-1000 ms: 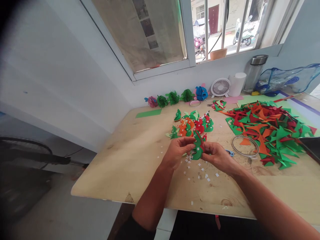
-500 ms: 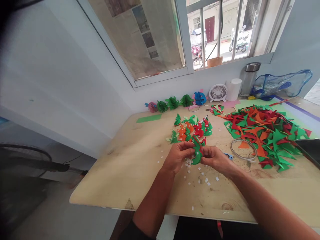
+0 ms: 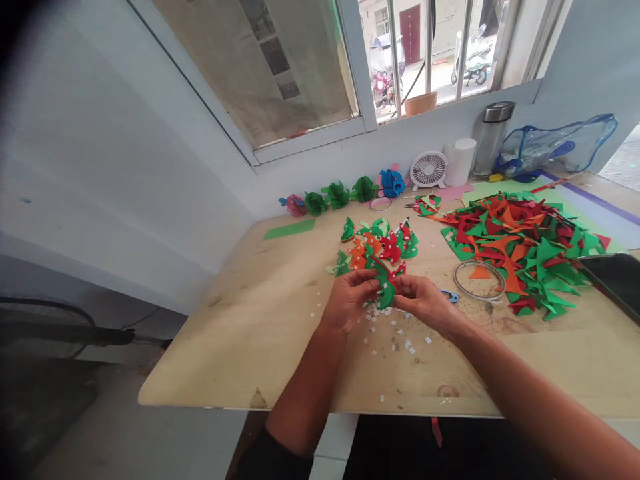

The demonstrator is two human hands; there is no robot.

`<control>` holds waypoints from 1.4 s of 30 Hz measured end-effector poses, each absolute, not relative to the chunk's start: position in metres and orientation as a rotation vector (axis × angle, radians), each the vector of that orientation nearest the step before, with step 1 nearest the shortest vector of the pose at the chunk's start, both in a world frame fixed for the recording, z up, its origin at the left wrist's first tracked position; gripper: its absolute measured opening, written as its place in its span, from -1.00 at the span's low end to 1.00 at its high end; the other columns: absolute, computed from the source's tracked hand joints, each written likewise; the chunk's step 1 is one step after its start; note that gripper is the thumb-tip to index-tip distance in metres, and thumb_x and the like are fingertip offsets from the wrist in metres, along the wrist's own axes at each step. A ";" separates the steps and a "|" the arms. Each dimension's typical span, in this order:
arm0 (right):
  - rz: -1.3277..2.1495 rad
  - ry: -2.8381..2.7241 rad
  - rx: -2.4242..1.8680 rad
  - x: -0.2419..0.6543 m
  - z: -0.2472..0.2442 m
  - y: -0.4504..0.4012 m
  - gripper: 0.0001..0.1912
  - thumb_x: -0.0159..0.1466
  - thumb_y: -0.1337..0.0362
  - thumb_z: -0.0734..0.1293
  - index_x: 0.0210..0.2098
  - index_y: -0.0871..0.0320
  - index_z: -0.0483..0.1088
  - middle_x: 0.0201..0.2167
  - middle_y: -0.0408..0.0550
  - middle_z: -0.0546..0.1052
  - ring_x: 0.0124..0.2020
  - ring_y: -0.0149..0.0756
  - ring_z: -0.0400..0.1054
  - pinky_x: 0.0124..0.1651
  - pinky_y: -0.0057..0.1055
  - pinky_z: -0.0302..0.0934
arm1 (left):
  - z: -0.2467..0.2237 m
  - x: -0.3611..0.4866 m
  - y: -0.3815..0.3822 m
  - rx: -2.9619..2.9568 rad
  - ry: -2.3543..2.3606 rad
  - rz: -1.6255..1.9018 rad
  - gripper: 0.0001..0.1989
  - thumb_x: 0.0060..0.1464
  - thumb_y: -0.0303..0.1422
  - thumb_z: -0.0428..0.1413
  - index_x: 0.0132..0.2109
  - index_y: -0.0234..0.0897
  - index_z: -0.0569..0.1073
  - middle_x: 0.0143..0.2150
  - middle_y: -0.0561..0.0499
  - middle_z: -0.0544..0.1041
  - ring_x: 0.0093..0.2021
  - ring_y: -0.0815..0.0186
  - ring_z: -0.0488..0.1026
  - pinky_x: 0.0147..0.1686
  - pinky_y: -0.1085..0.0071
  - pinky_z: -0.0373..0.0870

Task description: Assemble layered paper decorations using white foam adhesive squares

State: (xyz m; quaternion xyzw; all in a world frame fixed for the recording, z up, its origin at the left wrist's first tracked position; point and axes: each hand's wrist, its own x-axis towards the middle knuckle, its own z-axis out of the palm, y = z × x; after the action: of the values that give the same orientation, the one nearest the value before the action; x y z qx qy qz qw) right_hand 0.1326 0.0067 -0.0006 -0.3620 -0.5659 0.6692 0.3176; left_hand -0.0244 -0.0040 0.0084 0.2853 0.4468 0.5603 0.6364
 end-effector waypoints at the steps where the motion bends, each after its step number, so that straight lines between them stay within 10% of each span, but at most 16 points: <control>1: 1.744 -1.488 -0.953 0.132 -0.002 0.007 -0.46 -0.09 -0.03 0.48 -0.23 0.21 0.46 -0.41 -0.06 0.56 -0.37 -0.31 0.40 -0.32 -0.42 0.21 | 0.009 -0.024 -0.004 0.640 1.026 1.292 -0.72 -0.45 -0.40 0.35 -0.46 -0.38 0.51 -0.52 0.03 0.51 -0.55 0.43 0.40 -0.49 0.49 0.28; 15: 1.677 -1.457 -0.955 0.130 0.004 0.005 -0.53 0.02 -0.04 0.40 -0.21 0.17 0.45 -0.35 -0.02 0.57 -0.29 -0.20 0.43 -0.21 -0.31 0.27 | 0.007 -0.017 -0.004 0.624 1.075 1.425 -0.76 -0.41 -0.40 0.33 -0.46 -0.37 0.51 -0.54 0.03 0.52 -0.57 0.44 0.40 -0.47 0.49 0.31; 26: 1.354 -1.534 -1.020 0.132 -0.012 0.006 -0.64 0.13 0.08 0.35 -0.17 0.09 0.22 -0.50 -0.20 0.48 -0.53 -0.38 0.29 -0.49 -0.47 0.10 | 0.006 -0.012 -0.005 0.606 1.070 1.505 -0.80 -0.36 -0.43 0.30 -0.45 -0.36 0.52 -0.51 0.05 0.52 -0.54 0.44 0.40 -0.43 0.47 0.33; 42: 0.857 -1.744 -0.958 0.131 -0.002 0.001 -0.93 0.20 0.31 0.25 -0.39 0.12 0.36 -0.23 0.00 0.48 -0.17 -0.20 0.37 -0.19 -0.31 0.27 | 0.003 -0.006 -0.006 0.611 1.066 1.547 -0.80 -0.34 -0.44 0.30 -0.44 -0.35 0.51 -0.49 0.04 0.52 -0.51 0.45 0.40 -0.45 0.51 0.35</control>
State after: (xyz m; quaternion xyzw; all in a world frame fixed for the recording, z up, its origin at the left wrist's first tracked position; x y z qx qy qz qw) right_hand 0.1309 0.0014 -0.0016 -0.3908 -0.7111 0.3495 0.4684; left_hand -0.0064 -0.0057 0.0034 0.2580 0.4505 0.6537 0.5506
